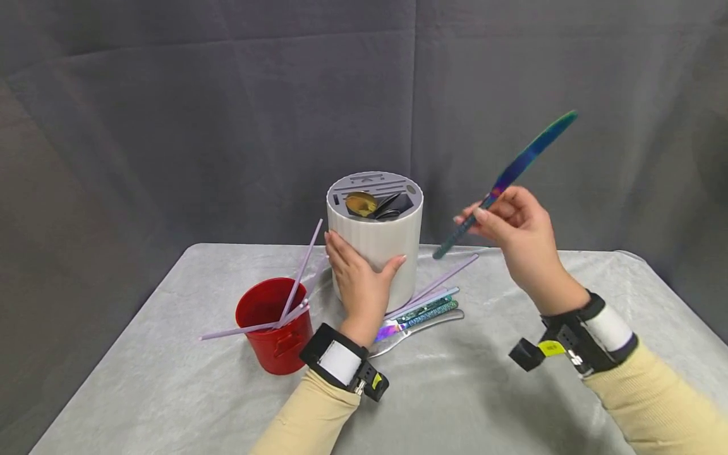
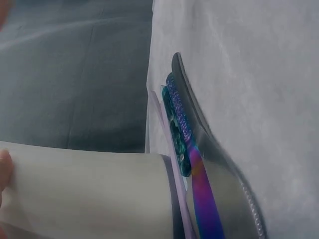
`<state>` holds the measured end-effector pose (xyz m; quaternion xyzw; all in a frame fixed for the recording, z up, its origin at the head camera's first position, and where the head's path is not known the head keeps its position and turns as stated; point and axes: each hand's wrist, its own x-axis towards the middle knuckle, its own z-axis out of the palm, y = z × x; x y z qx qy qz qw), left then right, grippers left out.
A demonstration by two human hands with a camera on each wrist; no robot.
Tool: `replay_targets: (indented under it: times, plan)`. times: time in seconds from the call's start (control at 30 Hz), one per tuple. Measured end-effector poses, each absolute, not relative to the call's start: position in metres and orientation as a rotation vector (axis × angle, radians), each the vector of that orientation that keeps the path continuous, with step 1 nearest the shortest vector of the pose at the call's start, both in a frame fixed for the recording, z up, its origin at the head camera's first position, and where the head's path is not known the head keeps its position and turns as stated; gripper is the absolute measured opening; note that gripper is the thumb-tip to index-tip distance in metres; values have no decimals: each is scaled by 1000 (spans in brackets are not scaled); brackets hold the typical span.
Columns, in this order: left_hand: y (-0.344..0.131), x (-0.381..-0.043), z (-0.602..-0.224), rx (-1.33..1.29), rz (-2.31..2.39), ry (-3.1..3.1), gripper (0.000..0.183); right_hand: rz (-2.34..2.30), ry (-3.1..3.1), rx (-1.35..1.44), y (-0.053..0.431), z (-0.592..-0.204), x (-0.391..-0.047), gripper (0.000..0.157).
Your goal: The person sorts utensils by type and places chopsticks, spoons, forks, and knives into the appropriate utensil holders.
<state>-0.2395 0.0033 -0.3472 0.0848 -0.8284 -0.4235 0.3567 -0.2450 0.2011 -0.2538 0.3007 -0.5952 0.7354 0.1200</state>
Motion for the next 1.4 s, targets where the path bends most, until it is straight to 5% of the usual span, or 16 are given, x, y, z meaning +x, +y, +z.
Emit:
replay_targets:
  times: [0.17,0.43,1.1,1.4]
  plan:
    - [6,-240,-348,196,-1151,-2122,119,2106,-1406,817,156,-230,-261,16]
    - [9,-237,-350,167,-1188,-2107,118,1804,-1767,761,128,-246,-285,13]
    - [7,-239,-349,166,-1143,-2096,118,1705,-2186,600,132,-251,-288,26]
    - [7,-240,-347,156,-1119,-2099,118,1853,-1994,571,148,-293,-263,39]
